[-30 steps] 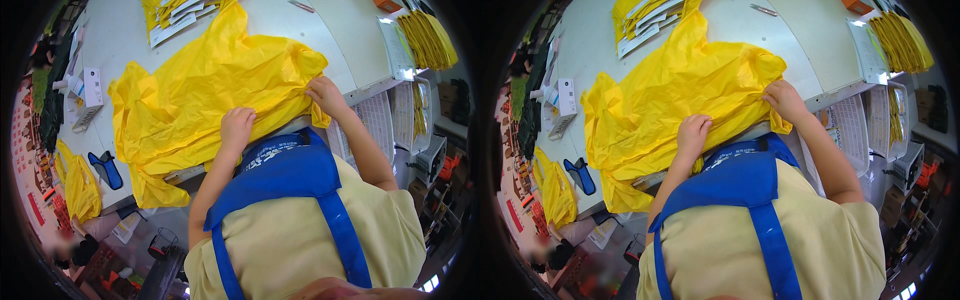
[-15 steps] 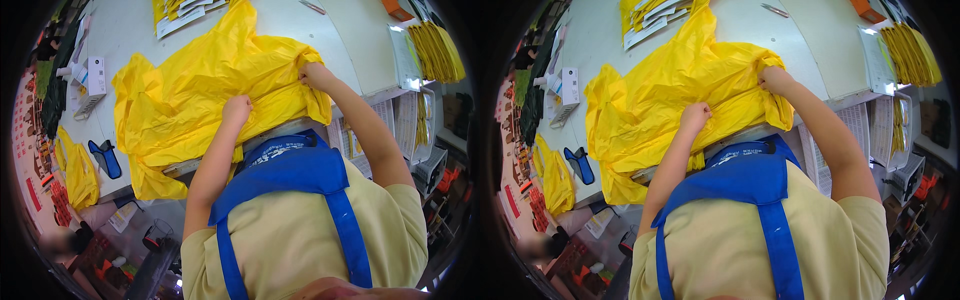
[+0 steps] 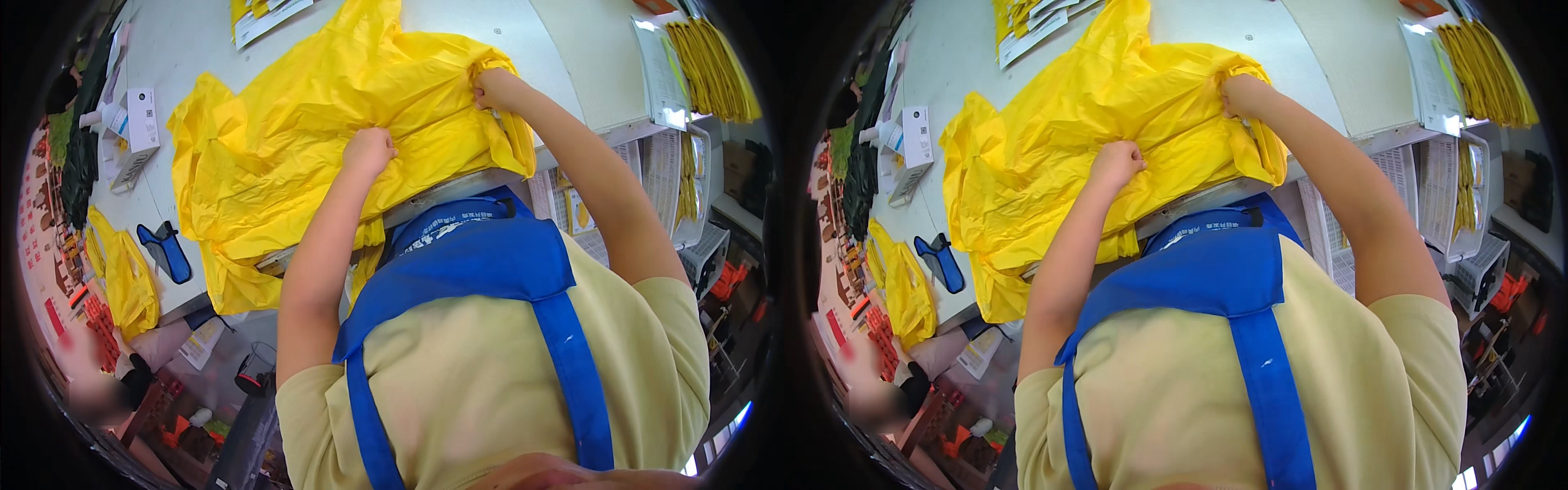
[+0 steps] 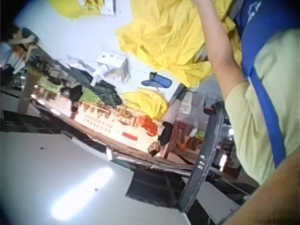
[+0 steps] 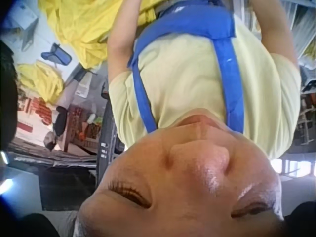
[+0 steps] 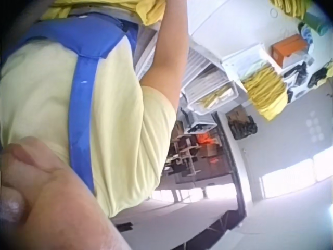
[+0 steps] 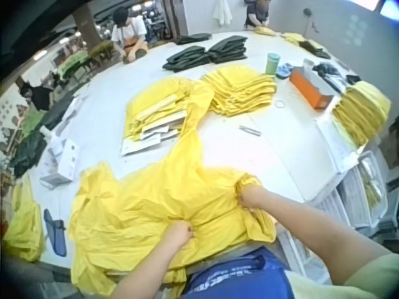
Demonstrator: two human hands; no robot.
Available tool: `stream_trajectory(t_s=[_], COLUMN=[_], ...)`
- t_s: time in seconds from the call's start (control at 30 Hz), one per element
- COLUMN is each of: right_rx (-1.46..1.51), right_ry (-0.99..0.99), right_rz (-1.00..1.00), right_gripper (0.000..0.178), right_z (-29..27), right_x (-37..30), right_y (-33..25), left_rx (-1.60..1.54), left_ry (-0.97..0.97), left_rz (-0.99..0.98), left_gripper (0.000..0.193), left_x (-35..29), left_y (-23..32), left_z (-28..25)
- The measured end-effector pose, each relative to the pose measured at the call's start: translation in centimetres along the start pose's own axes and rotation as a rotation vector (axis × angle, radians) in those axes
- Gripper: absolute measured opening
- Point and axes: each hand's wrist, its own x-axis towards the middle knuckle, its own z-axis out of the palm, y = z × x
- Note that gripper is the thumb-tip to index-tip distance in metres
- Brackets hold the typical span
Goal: The person folds a yellow garment on a white table, trims a loose thread with scissors, and then folds a larger yellow fabric piece. The person places the folded items into a pile on the table.
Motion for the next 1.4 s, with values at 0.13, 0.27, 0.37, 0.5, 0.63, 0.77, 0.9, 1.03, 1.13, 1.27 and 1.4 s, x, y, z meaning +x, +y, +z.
stream_trajectory(t_s=[0.13, 0.27, 0.37, 0.5, 0.63, 0.77, 0.9, 1.03, 1.13, 1.27, 1.4], right_rx=[0.061, 0.265, 0.068, -0.108, -0.279, -0.616, -0.065, -0.114, 0.059, 0.125, 0.155], right_ry=[0.088, 0.283, 0.219, 0.144, 0.221, 0.034, 0.418, 0.151, 0.013, -0.062, -0.065], right_rz=[0.012, -0.058, 0.021, 0.034, -0.036, 0.292, -0.202, -0.536, -0.378, -0.37, -0.336], right_gripper=[0.019, 0.022, 0.025, 0.026, 0.027, 0.02, 0.023, 0.022, 0.018, 0.016, 0.014], right_z=[0.8, -0.5, -0.7, -0.4, -0.1, -3.2, -2.9, 7.9, 9.7, 10.1, 9.9], right_x=[-1.7, -5.4, -9.0, -10.4, -10.0, -6.9, -5.9, -1.0, 1.3, 1.6, 1.9], right_y=[0.2, -1.0, 0.0, 1.0, 3.0, 4.1, -15.2, -23.3, -23.0, -22.0, -21.9], left_rx=[0.043, -0.027, -0.008, 0.085, 0.189, -0.08, -0.294, -0.337, -0.393, -0.429, -0.291], left_ry=[0.026, 0.232, 0.409, 0.403, 0.495, 0.451, 0.412, 0.418, 0.32, 0.264, 0.16], left_rz=[-0.004, 0.019, 0.098, -0.161, -0.241, -0.122, -0.182, -0.079, -0.222, -0.195, -0.225], left_gripper=[0.02, 0.023, 0.025, 0.023, 0.019, 0.019, 0.018, 0.017, 0.016, 0.014, 0.017], left_x=[-1.2, -4.6, -8.9, -15.4, -19.3, -18.2, -17.3, -16.2, -15.4, -14.2, -13.2], left_y=[1.1, 0.5, -3.4, -14.5, -20.7, -20.4, -20.6, -22.3, -21.7, -23.0, -23.0], left_z=[0.0, -0.2, -0.5, -1.4, -1.7, -1.9, -1.5, -1.2, -1.3, -0.4, -1.6])
